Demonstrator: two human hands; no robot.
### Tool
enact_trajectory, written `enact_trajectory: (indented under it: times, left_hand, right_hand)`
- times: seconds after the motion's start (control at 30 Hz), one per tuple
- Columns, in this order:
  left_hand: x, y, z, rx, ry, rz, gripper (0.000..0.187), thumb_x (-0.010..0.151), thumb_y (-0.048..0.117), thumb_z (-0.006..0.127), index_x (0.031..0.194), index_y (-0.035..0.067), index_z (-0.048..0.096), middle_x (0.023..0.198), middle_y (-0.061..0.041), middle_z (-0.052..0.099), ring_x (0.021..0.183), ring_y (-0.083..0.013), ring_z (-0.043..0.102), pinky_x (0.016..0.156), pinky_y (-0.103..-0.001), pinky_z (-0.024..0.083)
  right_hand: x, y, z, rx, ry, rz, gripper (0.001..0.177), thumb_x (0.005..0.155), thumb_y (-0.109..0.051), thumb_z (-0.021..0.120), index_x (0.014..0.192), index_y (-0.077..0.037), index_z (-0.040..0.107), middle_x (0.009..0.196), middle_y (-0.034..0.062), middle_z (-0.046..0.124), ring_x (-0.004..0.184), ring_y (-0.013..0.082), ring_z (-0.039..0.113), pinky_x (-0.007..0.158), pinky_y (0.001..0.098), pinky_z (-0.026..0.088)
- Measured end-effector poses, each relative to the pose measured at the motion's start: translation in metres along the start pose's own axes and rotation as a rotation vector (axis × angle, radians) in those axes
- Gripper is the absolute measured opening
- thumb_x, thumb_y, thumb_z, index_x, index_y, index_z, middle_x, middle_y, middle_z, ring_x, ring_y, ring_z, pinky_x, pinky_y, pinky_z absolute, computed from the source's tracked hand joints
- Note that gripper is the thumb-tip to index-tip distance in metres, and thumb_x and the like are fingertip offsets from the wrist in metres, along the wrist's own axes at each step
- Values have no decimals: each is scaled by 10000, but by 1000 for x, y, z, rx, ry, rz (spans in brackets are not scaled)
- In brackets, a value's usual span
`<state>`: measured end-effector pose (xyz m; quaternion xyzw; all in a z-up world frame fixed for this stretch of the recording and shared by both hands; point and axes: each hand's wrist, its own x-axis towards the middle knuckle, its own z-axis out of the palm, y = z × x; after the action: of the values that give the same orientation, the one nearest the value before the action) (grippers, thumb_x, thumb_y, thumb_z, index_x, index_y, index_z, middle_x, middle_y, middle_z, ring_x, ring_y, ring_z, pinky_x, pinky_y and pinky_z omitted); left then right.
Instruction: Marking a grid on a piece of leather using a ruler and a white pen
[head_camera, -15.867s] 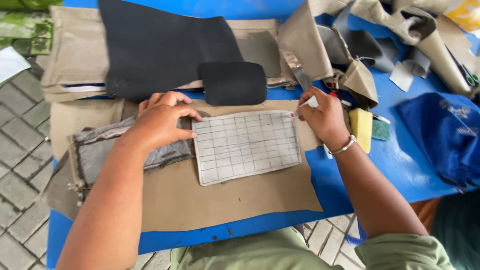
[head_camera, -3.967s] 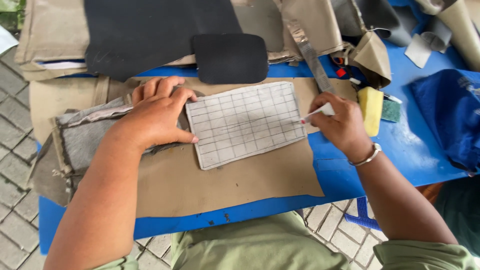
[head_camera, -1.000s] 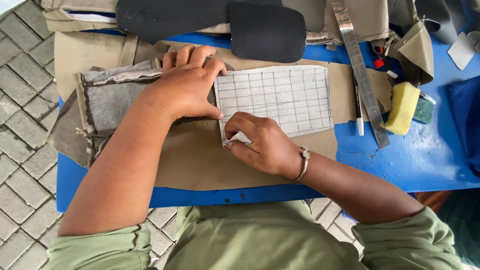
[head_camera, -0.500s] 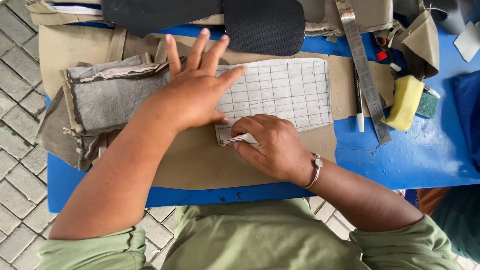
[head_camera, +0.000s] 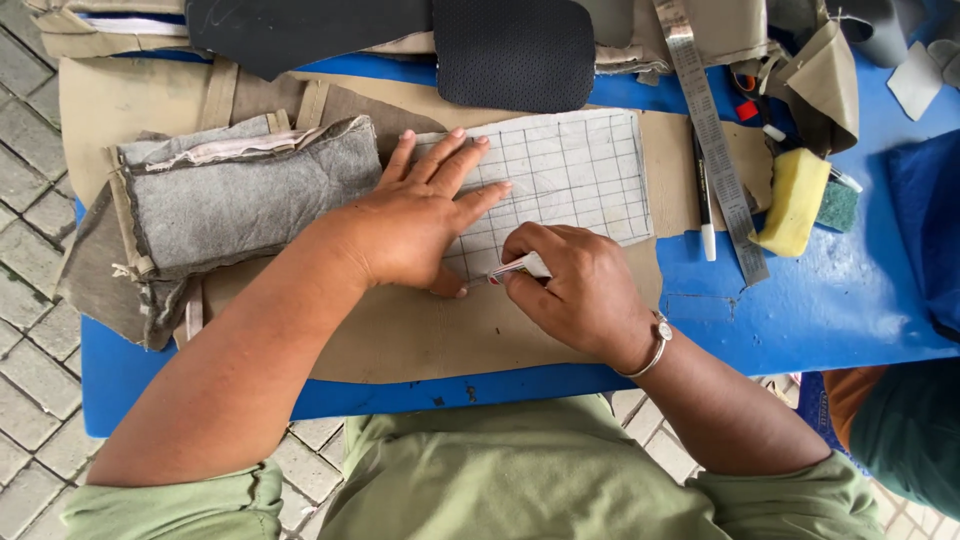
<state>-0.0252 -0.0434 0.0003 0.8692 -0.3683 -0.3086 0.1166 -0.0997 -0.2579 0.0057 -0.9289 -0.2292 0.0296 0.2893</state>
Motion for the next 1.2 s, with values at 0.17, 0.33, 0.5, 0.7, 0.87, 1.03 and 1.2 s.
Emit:
enact_trajectory:
  times: [0.17, 0.33, 0.5, 0.7, 0.87, 1.03, 1.2]
  left_hand:
    - [-1, 3, -5, -8, -22, -14, 1128, 733, 402, 828, 1622, 245, 153, 1688, -178, -169, 1542, -325, -230, 1165, -632, -186]
    - [0, -4, -6, -16, -1, 30, 1073, 740, 384, 837, 1608, 266, 218, 1693, -167, -138, 1546, -310, -215, 1157, -651, -183]
    - [-1, -5, -14, 26, -98, 38, 1089, 748, 424, 843, 1616, 353, 190, 1684, -159, -221, 1536, -311, -277, 1151, -645, -215]
    - [-4, -2, -19, -76, -92, 13, 814, 876, 400, 668, 1592, 373, 282, 1702, -104, -183, 1542, -286, -278, 1160, -590, -247]
    - [-1, -5, -13, -37, -72, 16, 893, 828, 393, 745, 1587, 393, 275, 1702, -111, -174, 1544, -286, -265, 1167, -596, -228]
    - [1, -6, -15, -55, -70, 20, 918, 765, 347, 748, 1574, 399, 318, 1708, -96, -156, 1554, -279, -249, 1172, -605, -218]
    - [6, -14, -13, -28, -12, 56, 882, 735, 335, 733, 1539, 434, 384, 1709, -106, -53, 1565, -279, -178, 1166, -619, -213]
  right_hand:
    - [4, -7, -1, -52, -53, -1, 240, 818, -229, 658, 1044, -150, 673, 833, 44, 727, 744, 315, 676, 666, 459, 489]
    - [4, 2, 0, -29, -44, 19, 160, 814, -238, 664, 964, -182, 673, 771, 22, 706, 690, 286, 654, 611, 446, 463]
    - [0, 8, -4, -24, 17, 60, 143, 816, -229, 660, 948, -174, 664, 692, 1, 674, 593, 243, 611, 583, 422, 437]
    - [2, -1, 9, -13, 36, -3, 140, 833, -215, 643, 962, -165, 662, 771, 18, 700, 646, 280, 637, 600, 442, 468]
    - [-4, 6, -2, -54, 45, 24, 128, 832, -220, 639, 937, -151, 661, 720, 32, 686, 638, 290, 636, 581, 449, 449]
    - [-17, 27, -13, -58, 103, 55, 87, 845, -171, 651, 919, -130, 669, 752, -18, 716, 577, 195, 621, 533, 375, 425]
    - [-25, 32, -13, -21, 162, 73, 77, 840, -123, 692, 911, -116, 664, 793, -32, 722, 570, 156, 596, 540, 332, 430]
